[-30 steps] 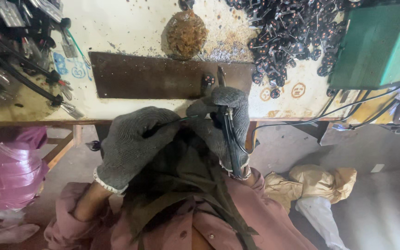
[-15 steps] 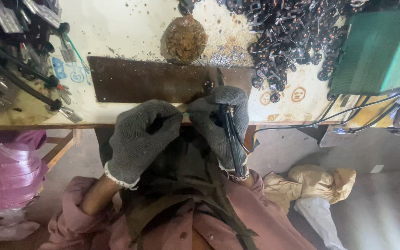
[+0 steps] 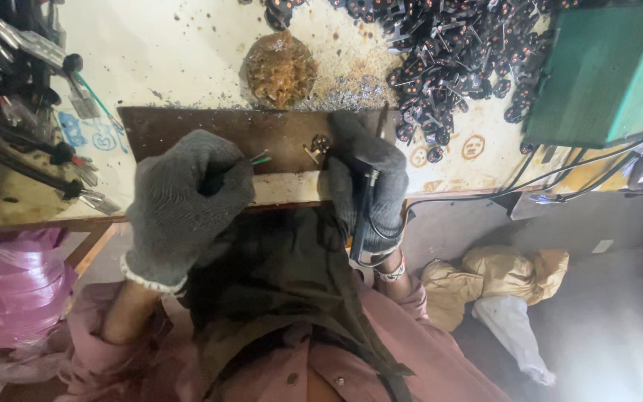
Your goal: The person solders wires to small connector plugs at a workbench. They hold a wire in one hand and a soldering iron in the other, touch the iron and solder to the connector terminals, then set finished connectors aside and pick up the next one, repeating the cycle.
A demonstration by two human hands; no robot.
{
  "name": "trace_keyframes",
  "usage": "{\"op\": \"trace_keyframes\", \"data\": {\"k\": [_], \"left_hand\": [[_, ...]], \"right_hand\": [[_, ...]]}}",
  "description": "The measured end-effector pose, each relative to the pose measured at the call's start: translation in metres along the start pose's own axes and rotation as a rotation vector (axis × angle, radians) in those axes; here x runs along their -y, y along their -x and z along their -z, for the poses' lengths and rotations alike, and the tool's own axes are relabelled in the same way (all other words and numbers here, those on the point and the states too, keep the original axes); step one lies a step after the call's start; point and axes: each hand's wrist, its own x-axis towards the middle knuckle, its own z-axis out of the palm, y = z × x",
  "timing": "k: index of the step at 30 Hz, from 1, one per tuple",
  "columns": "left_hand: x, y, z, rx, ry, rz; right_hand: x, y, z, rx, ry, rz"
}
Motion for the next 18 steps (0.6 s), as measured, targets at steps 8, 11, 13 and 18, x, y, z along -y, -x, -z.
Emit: {"op": "trace_keyframes", "data": {"k": [8, 11, 13, 18], "left_hand": [[0.038, 0.015, -0.028, 0.031, -0.095, -0.194], [0.038, 0.017, -0.029, 0.008, -0.178, -0.21], [0.035, 0.016, -0.028, -0.002, -0.204, -0.221], [0.032, 0.013, -0.03, -0.007, -0.199, -0.216]], "right_hand": [[-0.01, 0.016, -0.023, 0.1, 0.221, 0.285], [-0.027, 0.024, -0.009, 0.115, -0.018, 0.192], [-0.039, 0.03, 0.003, 0.109, -0.105, 0.348], [-0.057, 0.055, 0.014, 0.149, 0.268, 0.34]]}}
